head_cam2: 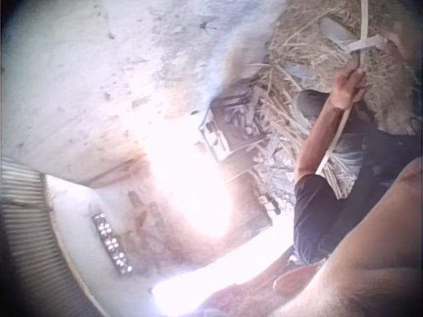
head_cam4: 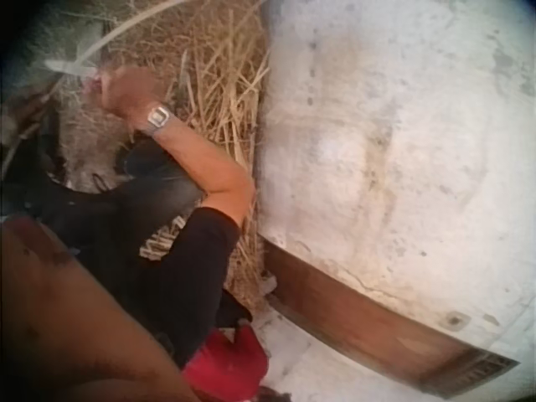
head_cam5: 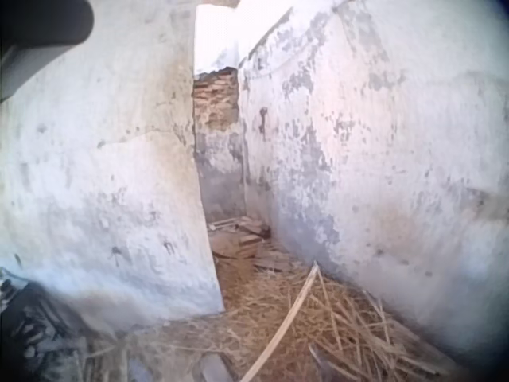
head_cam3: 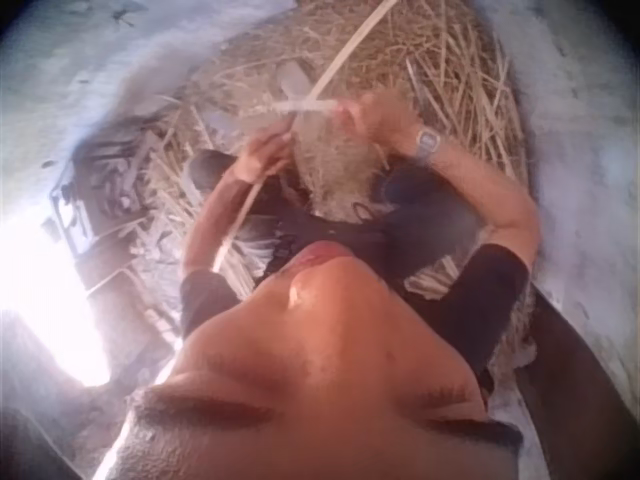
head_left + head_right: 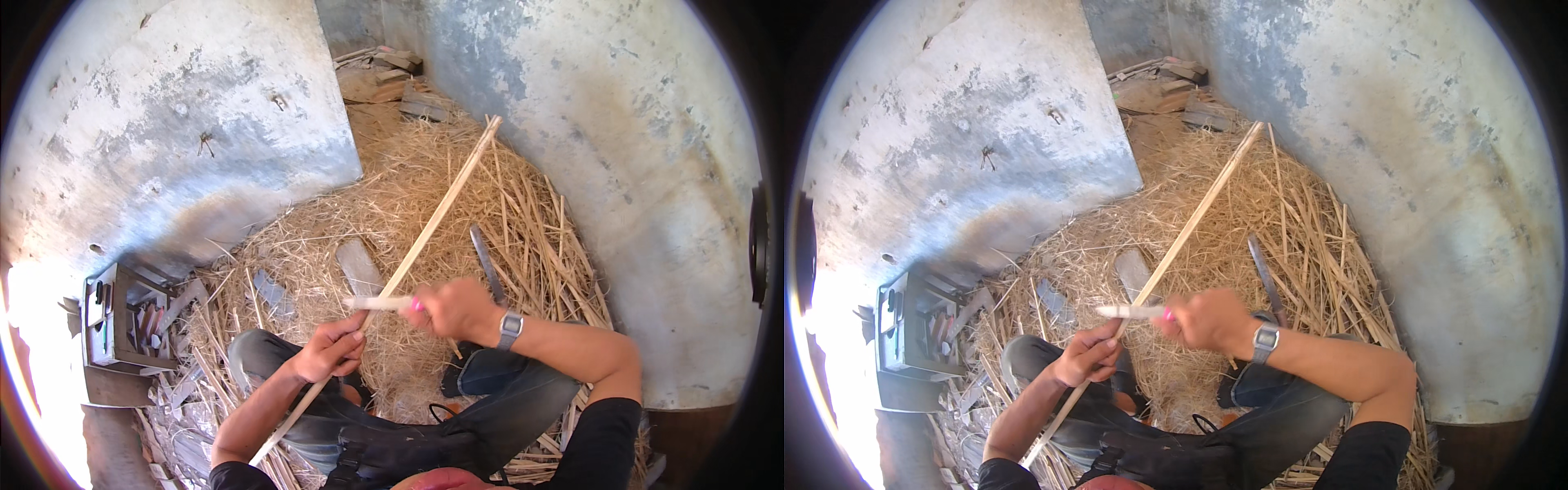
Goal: The person shaves a thin wooden strip with a blade, smoothing and narrowing the piece by hand over a pile of straw.
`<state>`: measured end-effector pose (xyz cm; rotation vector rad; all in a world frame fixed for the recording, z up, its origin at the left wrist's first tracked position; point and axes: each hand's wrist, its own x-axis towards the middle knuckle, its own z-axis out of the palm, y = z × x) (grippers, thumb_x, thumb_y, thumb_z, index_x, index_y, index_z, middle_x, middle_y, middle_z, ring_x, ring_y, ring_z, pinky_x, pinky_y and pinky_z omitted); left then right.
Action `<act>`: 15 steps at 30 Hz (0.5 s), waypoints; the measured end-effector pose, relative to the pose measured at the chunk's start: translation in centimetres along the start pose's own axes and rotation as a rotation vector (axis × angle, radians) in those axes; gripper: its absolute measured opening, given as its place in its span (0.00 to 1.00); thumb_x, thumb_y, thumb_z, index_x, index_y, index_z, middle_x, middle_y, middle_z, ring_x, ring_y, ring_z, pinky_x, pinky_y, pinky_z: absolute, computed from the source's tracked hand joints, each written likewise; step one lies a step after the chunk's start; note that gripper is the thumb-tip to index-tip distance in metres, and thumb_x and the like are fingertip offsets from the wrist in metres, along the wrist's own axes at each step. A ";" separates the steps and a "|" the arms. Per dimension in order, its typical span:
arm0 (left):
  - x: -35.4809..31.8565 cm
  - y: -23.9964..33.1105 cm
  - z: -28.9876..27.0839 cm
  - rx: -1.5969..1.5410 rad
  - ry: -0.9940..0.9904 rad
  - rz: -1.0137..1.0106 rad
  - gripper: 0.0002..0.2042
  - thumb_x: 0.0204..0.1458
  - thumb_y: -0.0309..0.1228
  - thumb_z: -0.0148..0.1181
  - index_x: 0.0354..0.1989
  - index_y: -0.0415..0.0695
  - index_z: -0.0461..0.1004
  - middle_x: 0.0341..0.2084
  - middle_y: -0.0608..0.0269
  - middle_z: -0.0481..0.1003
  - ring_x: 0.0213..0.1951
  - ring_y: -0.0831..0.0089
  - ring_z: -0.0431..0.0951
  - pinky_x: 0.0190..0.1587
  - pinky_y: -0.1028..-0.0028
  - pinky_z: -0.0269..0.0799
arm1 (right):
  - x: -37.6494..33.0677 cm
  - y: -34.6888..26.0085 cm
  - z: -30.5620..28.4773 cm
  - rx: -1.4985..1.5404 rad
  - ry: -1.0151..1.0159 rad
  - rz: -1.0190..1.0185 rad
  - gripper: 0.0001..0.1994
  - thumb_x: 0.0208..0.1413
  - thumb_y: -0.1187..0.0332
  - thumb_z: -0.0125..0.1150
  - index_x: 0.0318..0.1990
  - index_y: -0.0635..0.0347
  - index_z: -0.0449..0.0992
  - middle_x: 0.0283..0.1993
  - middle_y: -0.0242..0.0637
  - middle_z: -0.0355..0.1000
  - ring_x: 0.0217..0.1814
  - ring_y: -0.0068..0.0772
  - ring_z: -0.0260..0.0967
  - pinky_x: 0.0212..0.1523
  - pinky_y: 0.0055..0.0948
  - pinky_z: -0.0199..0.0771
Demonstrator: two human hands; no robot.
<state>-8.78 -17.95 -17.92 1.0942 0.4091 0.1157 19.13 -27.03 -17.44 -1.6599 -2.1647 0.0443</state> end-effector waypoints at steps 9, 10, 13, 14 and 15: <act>-2.1 -0.7 -0.1 -0.041 -0.105 -0.007 0.28 0.72 0.26 0.41 0.79 0.52 0.47 0.22 0.68 0.58 0.17 0.82 0.55 0.18 0.80 0.52 | -1.9 24.4 -7.1 -0.224 0.434 0.800 0.30 0.73 0.48 0.43 0.23 0.61 0.75 0.11 0.36 0.61 0.12 0.36 0.57 0.15 0.32 0.56; -2.0 -1.0 -0.7 -0.050 -0.098 0.006 0.27 0.73 0.27 0.39 0.79 0.52 0.45 0.21 0.69 0.58 0.17 0.82 0.59 0.19 0.81 0.54 | -2.7 25.1 -7.2 -0.127 0.546 0.790 0.30 0.72 0.46 0.43 0.24 0.61 0.75 0.12 0.32 0.59 0.12 0.30 0.54 0.15 0.29 0.53; -2.1 -1.1 -1.1 -0.240 -0.090 -0.094 0.27 0.73 0.27 0.39 0.79 0.55 0.45 0.21 0.69 0.57 0.17 0.82 0.57 0.19 0.82 0.53 | -1.5 20.6 -7.9 0.415 0.708 0.834 0.28 0.71 0.45 0.47 0.28 0.59 0.75 0.13 0.24 0.55 0.13 0.20 0.49 0.15 0.25 0.47; -1.8 -1.1 -1.1 -0.257 -0.124 -0.100 0.27 0.73 0.28 0.39 0.79 0.56 0.47 0.21 0.69 0.56 0.16 0.82 0.55 0.18 0.82 0.52 | -0.5 18.0 -8.6 0.852 0.768 0.874 0.25 0.70 0.45 0.51 0.30 0.58 0.76 0.15 0.20 0.53 0.13 0.16 0.46 0.15 0.24 0.44; -1.7 -1.0 -1.0 -0.257 -0.125 -0.102 0.27 0.73 0.28 0.39 0.79 0.56 0.47 0.21 0.69 0.56 0.16 0.82 0.55 0.18 0.82 0.52 | 0.3 16.7 -8.7 0.851 0.769 0.875 0.25 0.70 0.45 0.51 0.30 0.58 0.76 0.15 0.20 0.53 0.13 0.16 0.46 0.15 0.24 0.44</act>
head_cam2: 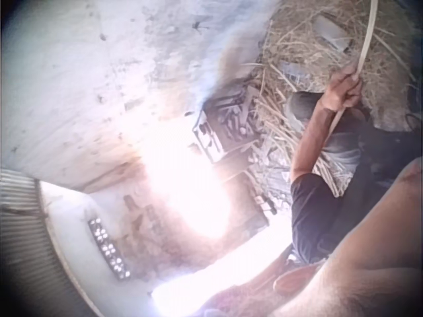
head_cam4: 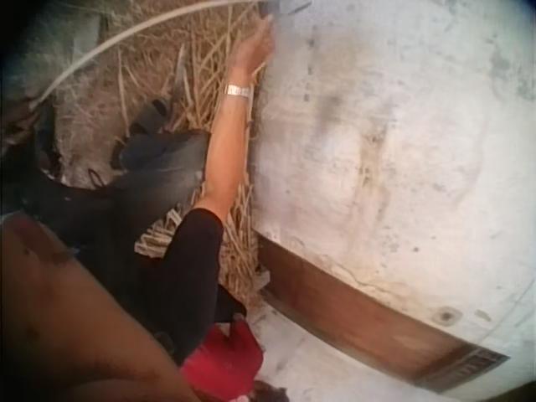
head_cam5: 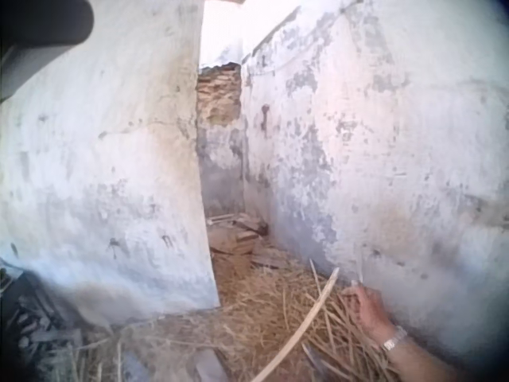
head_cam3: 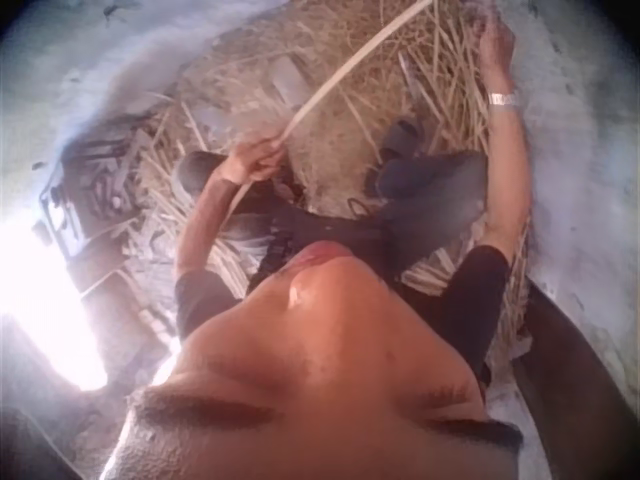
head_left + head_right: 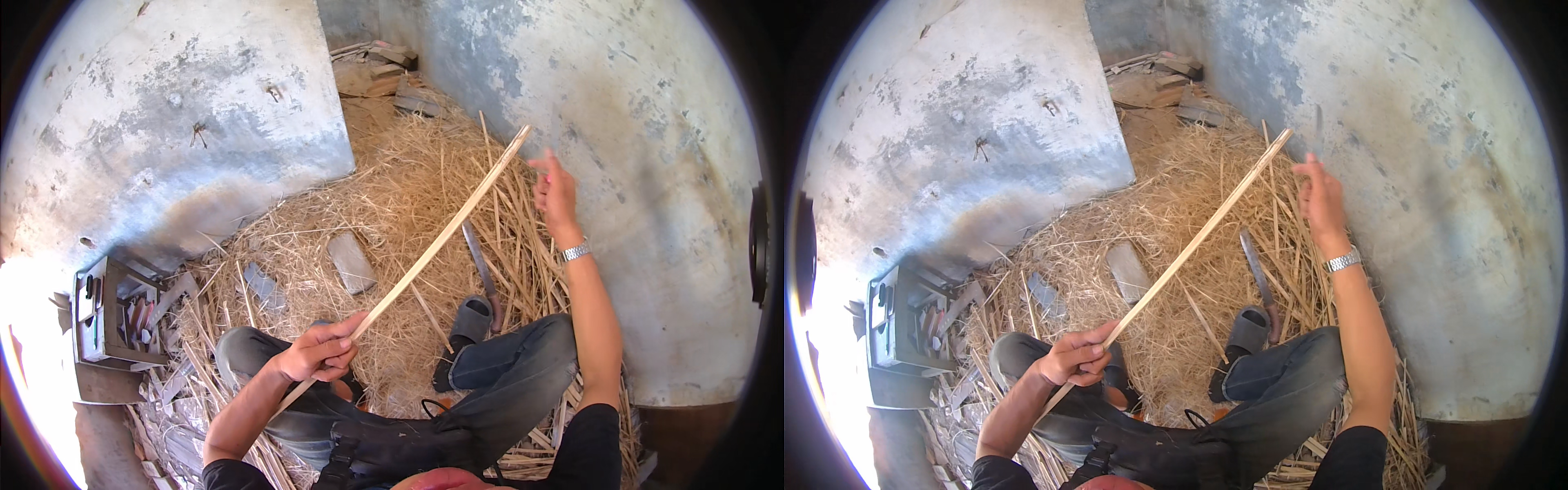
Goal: The person shaves a thin wooden strip with a blade, smoothing and narrowing the piece by hand over a pile of straw.
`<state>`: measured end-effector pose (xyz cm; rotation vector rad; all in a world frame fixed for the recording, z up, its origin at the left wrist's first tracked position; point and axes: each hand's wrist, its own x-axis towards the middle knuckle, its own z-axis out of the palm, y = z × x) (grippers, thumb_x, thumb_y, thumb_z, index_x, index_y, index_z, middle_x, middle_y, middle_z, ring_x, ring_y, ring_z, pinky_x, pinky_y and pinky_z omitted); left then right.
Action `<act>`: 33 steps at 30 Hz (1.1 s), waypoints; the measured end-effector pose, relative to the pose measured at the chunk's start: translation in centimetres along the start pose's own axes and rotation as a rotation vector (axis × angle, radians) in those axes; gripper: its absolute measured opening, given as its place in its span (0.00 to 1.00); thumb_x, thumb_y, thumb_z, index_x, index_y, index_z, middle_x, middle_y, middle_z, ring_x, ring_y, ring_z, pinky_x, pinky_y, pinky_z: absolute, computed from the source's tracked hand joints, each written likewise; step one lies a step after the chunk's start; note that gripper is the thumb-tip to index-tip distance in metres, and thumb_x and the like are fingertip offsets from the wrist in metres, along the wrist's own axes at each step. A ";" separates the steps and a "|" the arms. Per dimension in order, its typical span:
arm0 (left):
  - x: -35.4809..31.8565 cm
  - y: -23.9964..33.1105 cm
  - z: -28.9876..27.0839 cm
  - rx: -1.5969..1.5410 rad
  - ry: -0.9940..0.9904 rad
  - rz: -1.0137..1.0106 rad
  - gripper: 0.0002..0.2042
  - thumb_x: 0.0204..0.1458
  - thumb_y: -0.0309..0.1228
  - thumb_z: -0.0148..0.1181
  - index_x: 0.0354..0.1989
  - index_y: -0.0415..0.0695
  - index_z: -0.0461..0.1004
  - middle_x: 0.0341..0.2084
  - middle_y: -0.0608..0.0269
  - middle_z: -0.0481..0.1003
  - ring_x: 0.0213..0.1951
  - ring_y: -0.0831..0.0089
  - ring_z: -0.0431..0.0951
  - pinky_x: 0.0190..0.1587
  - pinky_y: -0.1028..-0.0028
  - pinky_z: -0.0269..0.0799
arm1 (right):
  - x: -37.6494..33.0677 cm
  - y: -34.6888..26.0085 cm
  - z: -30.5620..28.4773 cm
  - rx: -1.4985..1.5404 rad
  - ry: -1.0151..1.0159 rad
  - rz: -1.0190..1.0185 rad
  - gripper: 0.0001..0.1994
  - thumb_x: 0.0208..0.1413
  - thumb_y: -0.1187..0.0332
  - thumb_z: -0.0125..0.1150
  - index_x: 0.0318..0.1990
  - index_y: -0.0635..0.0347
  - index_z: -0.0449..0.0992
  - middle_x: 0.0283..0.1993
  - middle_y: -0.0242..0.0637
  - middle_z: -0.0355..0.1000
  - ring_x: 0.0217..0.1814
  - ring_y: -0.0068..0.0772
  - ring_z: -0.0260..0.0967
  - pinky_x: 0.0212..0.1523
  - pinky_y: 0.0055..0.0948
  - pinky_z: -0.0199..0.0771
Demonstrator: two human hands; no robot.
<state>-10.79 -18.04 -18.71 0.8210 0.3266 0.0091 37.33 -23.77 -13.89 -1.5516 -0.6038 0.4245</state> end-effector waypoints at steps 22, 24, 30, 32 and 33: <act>3.9 1.7 2.3 0.288 -0.005 0.166 0.28 0.73 0.34 0.41 0.78 0.44 0.45 0.30 0.58 0.74 0.20 0.76 0.72 0.25 0.79 0.70 | -6.5 -2.5 4.5 0.354 -0.420 -0.039 0.14 0.67 0.58 0.63 0.43 0.62 0.80 0.17 0.16 0.54 0.16 0.12 0.46 0.17 0.21 0.44; 4.1 1.8 2.3 0.217 -0.035 0.177 0.27 0.73 0.33 0.39 0.78 0.47 0.45 0.25 0.62 0.70 0.18 0.79 0.67 0.23 0.80 0.66 | -7.7 -2.5 6.0 0.148 -0.410 -0.114 0.14 0.66 0.58 0.63 0.38 0.61 0.80 0.17 0.17 0.58 0.17 0.12 0.49 0.18 0.22 0.46; 4.5 1.5 2.8 -0.013 0.023 0.228 0.26 0.74 0.34 0.38 0.79 0.53 0.46 0.17 0.75 0.52 0.16 0.86 0.52 0.18 0.83 0.51 | -11.8 -2.8 7.9 -0.332 -0.546 -0.469 0.28 0.70 0.46 0.48 0.25 0.59 0.73 0.13 0.33 0.61 0.14 0.35 0.59 0.20 0.37 0.57; 4.5 1.7 3.2 -0.041 0.059 0.243 0.26 0.74 0.34 0.38 0.79 0.55 0.46 0.17 0.76 0.50 0.16 0.86 0.51 0.18 0.83 0.49 | -14.7 -3.6 8.8 -0.539 -0.661 -0.521 0.28 0.69 0.45 0.49 0.25 0.60 0.74 0.13 0.40 0.65 0.15 0.44 0.66 0.20 0.41 0.64; 4.6 1.8 3.1 -0.083 0.100 0.241 0.26 0.74 0.34 0.38 0.79 0.55 0.46 0.18 0.76 0.50 0.15 0.85 0.50 0.17 0.82 0.48 | -16.0 -3.2 9.1 -0.538 -0.668 -0.521 0.28 0.69 0.45 0.49 0.25 0.60 0.74 0.13 0.40 0.65 0.15 0.44 0.66 0.20 0.41 0.64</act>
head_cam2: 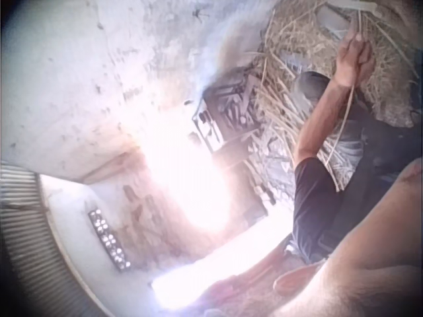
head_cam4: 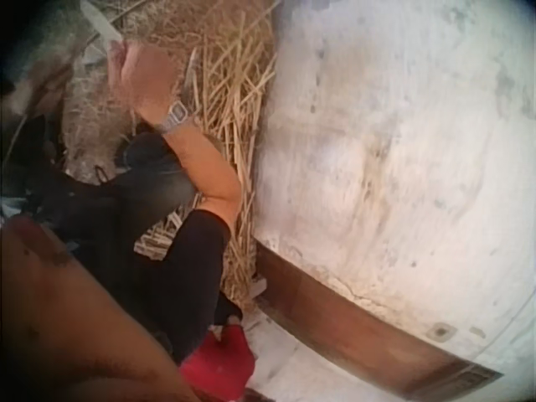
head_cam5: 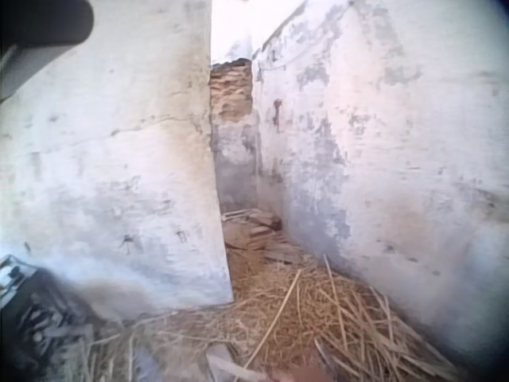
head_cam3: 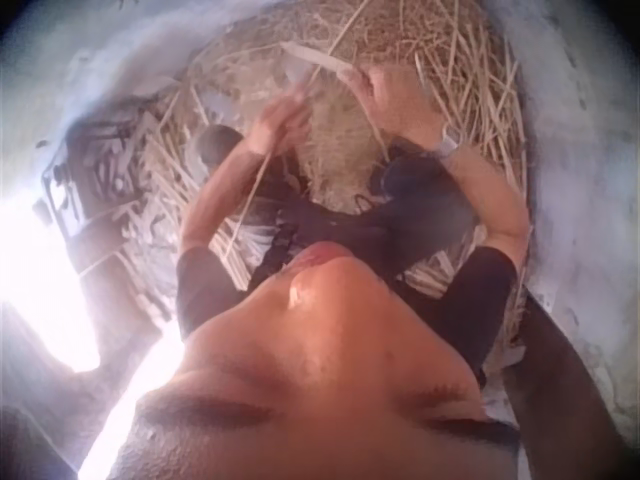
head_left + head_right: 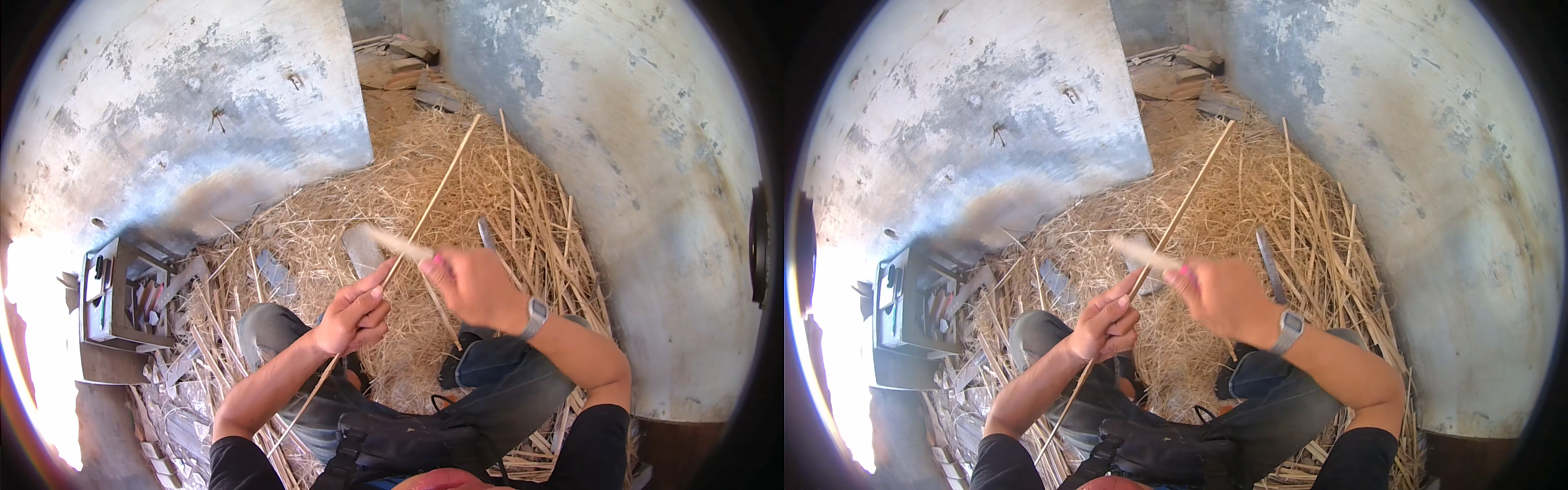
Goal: The person shaves a thin wooden strip with a blade, smoothing and narrowing the piece by hand over a pile of straw.
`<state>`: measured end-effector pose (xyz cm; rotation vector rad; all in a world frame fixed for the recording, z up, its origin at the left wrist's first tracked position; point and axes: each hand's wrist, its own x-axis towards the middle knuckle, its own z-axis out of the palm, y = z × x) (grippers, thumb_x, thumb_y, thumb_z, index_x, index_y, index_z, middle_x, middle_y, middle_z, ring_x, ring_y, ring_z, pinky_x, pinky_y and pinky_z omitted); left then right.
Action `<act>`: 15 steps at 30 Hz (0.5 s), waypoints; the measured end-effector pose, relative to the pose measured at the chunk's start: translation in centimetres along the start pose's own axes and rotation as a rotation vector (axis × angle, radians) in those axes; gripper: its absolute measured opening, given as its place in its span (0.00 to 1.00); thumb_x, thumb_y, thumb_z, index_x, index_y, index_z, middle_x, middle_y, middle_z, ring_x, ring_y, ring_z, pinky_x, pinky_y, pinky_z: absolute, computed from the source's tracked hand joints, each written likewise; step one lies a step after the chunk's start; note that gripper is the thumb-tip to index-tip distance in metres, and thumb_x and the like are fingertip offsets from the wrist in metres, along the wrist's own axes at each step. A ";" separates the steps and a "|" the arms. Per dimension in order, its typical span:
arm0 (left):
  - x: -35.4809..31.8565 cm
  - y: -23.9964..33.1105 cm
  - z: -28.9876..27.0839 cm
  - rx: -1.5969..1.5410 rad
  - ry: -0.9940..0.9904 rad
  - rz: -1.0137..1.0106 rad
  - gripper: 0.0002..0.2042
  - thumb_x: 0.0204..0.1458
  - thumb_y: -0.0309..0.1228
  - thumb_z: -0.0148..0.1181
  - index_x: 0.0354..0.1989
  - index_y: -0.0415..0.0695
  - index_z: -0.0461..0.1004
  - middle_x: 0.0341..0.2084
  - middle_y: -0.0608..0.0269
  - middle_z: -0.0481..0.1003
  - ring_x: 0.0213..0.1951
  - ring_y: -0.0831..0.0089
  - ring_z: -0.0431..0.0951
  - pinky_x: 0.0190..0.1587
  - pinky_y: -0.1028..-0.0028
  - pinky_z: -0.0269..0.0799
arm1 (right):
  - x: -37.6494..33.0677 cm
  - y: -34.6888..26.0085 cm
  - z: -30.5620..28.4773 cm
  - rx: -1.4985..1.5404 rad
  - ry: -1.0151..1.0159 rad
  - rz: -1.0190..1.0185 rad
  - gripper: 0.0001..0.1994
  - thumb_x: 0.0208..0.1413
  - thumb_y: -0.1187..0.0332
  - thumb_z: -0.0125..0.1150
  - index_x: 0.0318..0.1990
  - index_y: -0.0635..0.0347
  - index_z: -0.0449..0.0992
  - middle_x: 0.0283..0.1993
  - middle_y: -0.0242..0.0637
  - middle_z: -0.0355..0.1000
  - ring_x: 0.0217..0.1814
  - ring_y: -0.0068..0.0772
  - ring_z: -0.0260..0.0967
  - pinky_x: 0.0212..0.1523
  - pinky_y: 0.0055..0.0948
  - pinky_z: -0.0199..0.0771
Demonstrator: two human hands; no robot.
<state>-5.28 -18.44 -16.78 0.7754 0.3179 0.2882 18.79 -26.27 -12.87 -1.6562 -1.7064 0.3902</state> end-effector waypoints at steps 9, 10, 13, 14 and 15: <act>-0.7 -0.6 -1.3 0.015 0.066 0.058 0.25 0.73 0.30 0.40 0.78 0.55 0.50 0.18 0.75 0.50 0.16 0.85 0.49 0.19 0.81 0.48 | 1.0 1.9 0.9 -0.290 -0.114 -0.032 0.30 0.67 0.43 0.52 0.23 0.60 0.76 0.14 0.46 0.69 0.13 0.50 0.70 0.14 0.46 0.67; -1.0 -0.5 -1.0 0.055 0.048 0.069 0.25 0.73 0.29 0.40 0.78 0.53 0.51 0.18 0.75 0.50 0.17 0.84 0.48 0.19 0.81 0.48 | 1.9 2.9 -0.1 -0.330 -0.070 0.038 0.31 0.67 0.42 0.51 0.22 0.60 0.76 0.13 0.47 0.69 0.14 0.52 0.70 0.15 0.46 0.67; -0.8 -0.8 -1.0 0.111 0.037 0.098 0.25 0.73 0.28 0.39 0.77 0.50 0.52 0.18 0.75 0.51 0.17 0.84 0.48 0.20 0.80 0.49 | 0.7 1.5 0.6 -0.282 -0.083 0.110 0.32 0.67 0.41 0.50 0.23 0.61 0.77 0.13 0.49 0.68 0.15 0.55 0.70 0.17 0.48 0.69; -0.4 -1.1 -1.0 0.120 0.041 0.107 0.25 0.73 0.27 0.39 0.77 0.49 0.52 0.18 0.75 0.51 0.17 0.84 0.48 0.20 0.80 0.49 | -1.0 0.2 2.1 -0.274 -0.134 -0.001 0.31 0.67 0.42 0.49 0.23 0.60 0.78 0.13 0.49 0.69 0.15 0.54 0.71 0.17 0.49 0.69; -0.3 -1.2 -1.1 0.118 0.035 0.105 0.25 0.73 0.27 0.39 0.77 0.49 0.52 0.18 0.75 0.51 0.17 0.84 0.48 0.20 0.80 0.49 | -1.9 -0.4 2.9 -0.259 -0.185 -0.108 0.31 0.68 0.42 0.48 0.23 0.60 0.78 0.14 0.49 0.69 0.16 0.54 0.71 0.18 0.50 0.70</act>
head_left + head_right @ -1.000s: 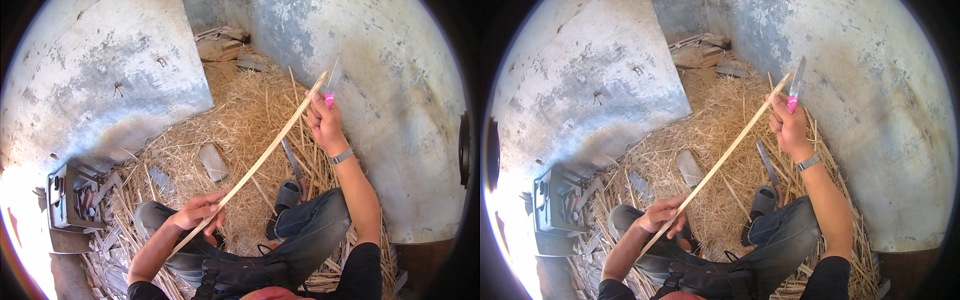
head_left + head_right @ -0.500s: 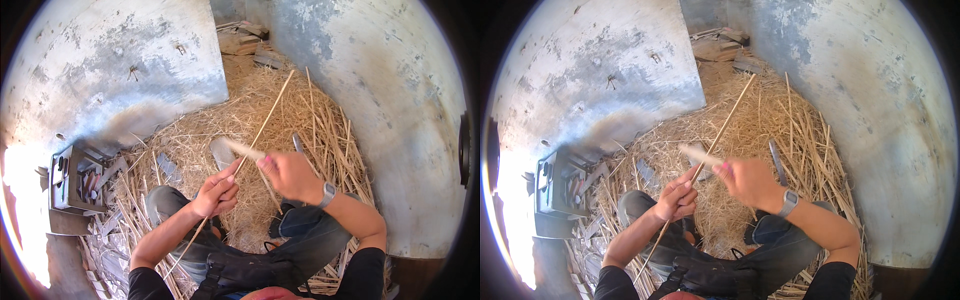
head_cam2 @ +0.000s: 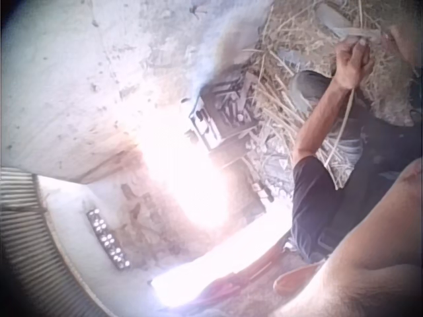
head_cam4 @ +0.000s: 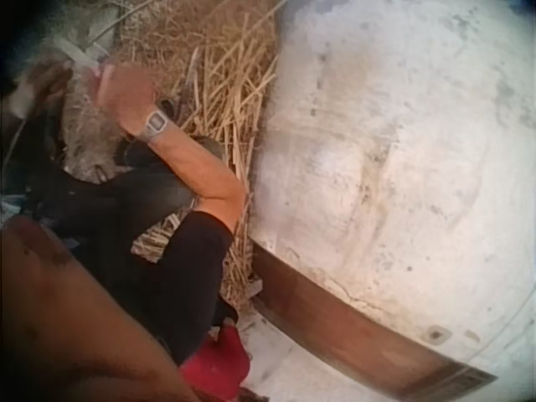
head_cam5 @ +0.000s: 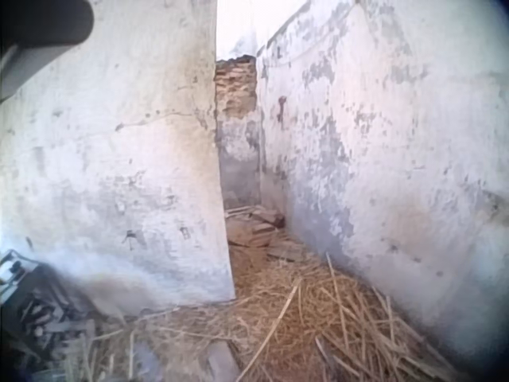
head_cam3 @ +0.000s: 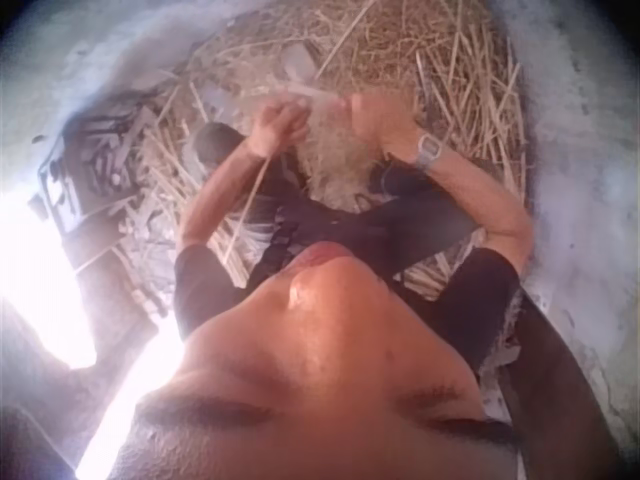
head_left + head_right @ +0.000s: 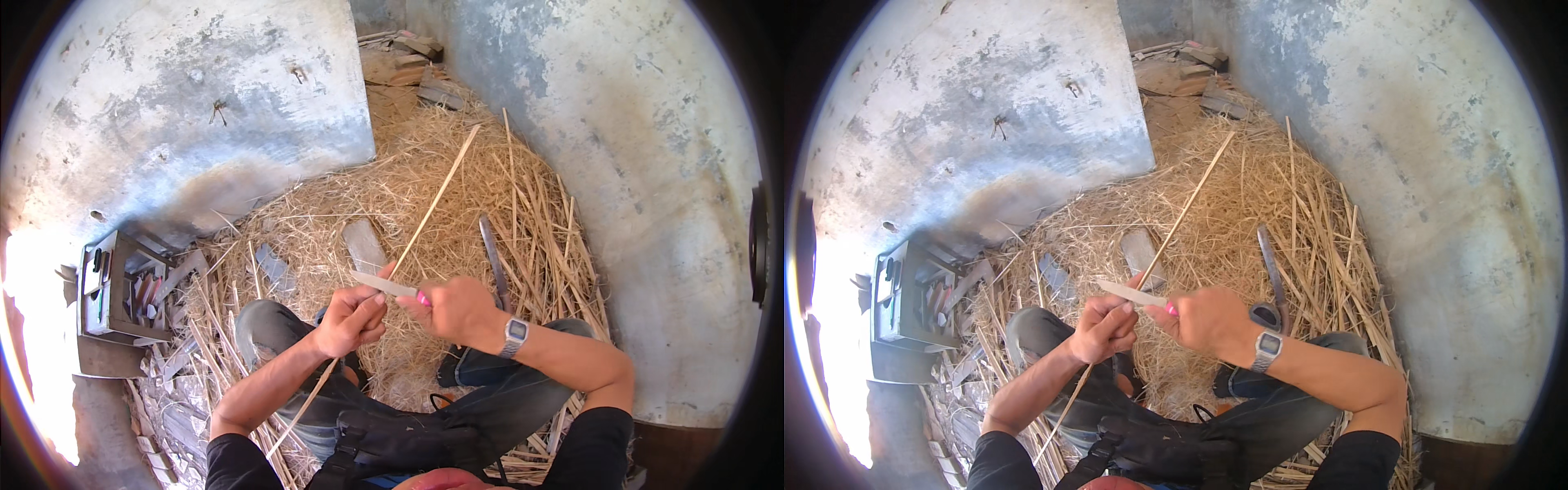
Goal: The person shaves a thin wooden strip with a blade, smoothing and narrowing the piece by hand over a pile of straw.
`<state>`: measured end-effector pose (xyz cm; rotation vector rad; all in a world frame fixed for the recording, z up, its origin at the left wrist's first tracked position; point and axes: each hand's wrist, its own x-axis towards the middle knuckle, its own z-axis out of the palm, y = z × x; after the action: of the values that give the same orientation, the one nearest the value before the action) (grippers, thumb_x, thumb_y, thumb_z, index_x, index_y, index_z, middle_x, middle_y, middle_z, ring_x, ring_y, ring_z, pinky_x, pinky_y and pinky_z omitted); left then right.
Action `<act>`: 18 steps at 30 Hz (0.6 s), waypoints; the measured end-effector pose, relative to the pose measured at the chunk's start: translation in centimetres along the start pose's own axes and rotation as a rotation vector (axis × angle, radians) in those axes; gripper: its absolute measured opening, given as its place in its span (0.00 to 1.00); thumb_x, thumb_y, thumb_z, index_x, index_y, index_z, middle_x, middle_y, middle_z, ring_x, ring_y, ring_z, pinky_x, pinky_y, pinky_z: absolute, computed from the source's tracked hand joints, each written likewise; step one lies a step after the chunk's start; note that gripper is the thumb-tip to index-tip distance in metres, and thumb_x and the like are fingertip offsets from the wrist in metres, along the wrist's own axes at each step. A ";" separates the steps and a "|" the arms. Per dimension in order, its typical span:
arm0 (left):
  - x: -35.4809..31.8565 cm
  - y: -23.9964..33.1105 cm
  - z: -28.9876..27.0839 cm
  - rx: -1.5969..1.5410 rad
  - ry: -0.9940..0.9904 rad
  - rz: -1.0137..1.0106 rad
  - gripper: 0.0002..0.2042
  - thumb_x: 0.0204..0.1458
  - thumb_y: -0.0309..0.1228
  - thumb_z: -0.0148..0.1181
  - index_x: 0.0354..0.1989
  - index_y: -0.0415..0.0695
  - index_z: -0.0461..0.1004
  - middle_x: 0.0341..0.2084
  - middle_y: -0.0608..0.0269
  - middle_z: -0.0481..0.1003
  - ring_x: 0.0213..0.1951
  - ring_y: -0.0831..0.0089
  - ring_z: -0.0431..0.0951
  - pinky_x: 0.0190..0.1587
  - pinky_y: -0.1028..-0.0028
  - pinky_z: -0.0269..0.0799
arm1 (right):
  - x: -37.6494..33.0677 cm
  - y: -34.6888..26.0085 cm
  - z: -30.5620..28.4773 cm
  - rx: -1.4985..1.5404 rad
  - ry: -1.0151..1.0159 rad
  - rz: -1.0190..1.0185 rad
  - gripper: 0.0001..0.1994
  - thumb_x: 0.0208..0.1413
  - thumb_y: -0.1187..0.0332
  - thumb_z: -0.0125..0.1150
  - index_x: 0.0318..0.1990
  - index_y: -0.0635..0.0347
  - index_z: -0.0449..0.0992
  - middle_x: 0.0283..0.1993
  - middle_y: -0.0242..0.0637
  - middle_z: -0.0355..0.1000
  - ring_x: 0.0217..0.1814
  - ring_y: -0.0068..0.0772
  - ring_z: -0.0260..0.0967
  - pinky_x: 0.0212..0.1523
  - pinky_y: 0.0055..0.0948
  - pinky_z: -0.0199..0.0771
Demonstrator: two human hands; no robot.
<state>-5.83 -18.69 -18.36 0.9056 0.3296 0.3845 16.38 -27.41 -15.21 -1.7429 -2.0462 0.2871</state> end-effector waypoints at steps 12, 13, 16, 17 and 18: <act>-1.2 0.5 -0.8 -0.018 -0.045 -0.068 0.26 0.72 0.27 0.40 0.78 0.49 0.50 0.17 0.76 0.49 0.17 0.84 0.46 0.20 0.80 0.47 | 1.9 3.8 -2.2 -0.089 0.101 0.059 0.35 0.71 0.43 0.41 0.18 0.61 0.75 0.12 0.48 0.66 0.14 0.54 0.66 0.19 0.50 0.65; -2.0 0.6 -1.2 -0.012 -0.026 -0.082 0.26 0.72 0.27 0.40 0.78 0.49 0.50 0.17 0.76 0.49 0.17 0.84 0.46 0.20 0.80 0.47 | 3.0 5.3 -2.8 -0.101 0.167 0.063 0.34 0.71 0.44 0.42 0.19 0.62 0.75 0.11 0.47 0.65 0.13 0.52 0.63 0.19 0.49 0.63; -1.9 0.1 -0.6 0.058 -0.097 -0.111 0.25 0.73 0.27 0.40 0.78 0.48 0.50 0.17 0.76 0.49 0.16 0.84 0.46 0.19 0.80 0.47 | 4.0 18.5 -8.1 -0.151 0.245 0.518 0.36 0.72 0.45 0.43 0.17 0.67 0.70 0.13 0.47 0.63 0.14 0.46 0.60 0.23 0.48 0.61; -1.8 -0.2 -0.6 0.040 -0.130 -0.095 0.25 0.73 0.27 0.39 0.78 0.48 0.50 0.17 0.76 0.49 0.16 0.84 0.46 0.20 0.80 0.47 | 2.7 22.0 -8.3 -0.207 0.426 0.500 0.37 0.72 0.43 0.43 0.16 0.65 0.69 0.12 0.42 0.60 0.13 0.42 0.56 0.22 0.46 0.58; -1.7 -0.1 -0.7 0.030 -0.158 -0.077 0.25 0.73 0.27 0.39 0.78 0.48 0.49 0.17 0.76 0.49 0.16 0.84 0.46 0.20 0.79 0.47 | 2.4 23.6 -8.4 -0.254 0.613 0.471 0.37 0.71 0.42 0.43 0.15 0.63 0.68 0.12 0.38 0.57 0.12 0.38 0.52 0.21 0.45 0.55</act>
<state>-7.57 -19.03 -18.61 0.9437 0.2249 0.2354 40.80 -21.72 -17.41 -2.1178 -1.2690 -0.3523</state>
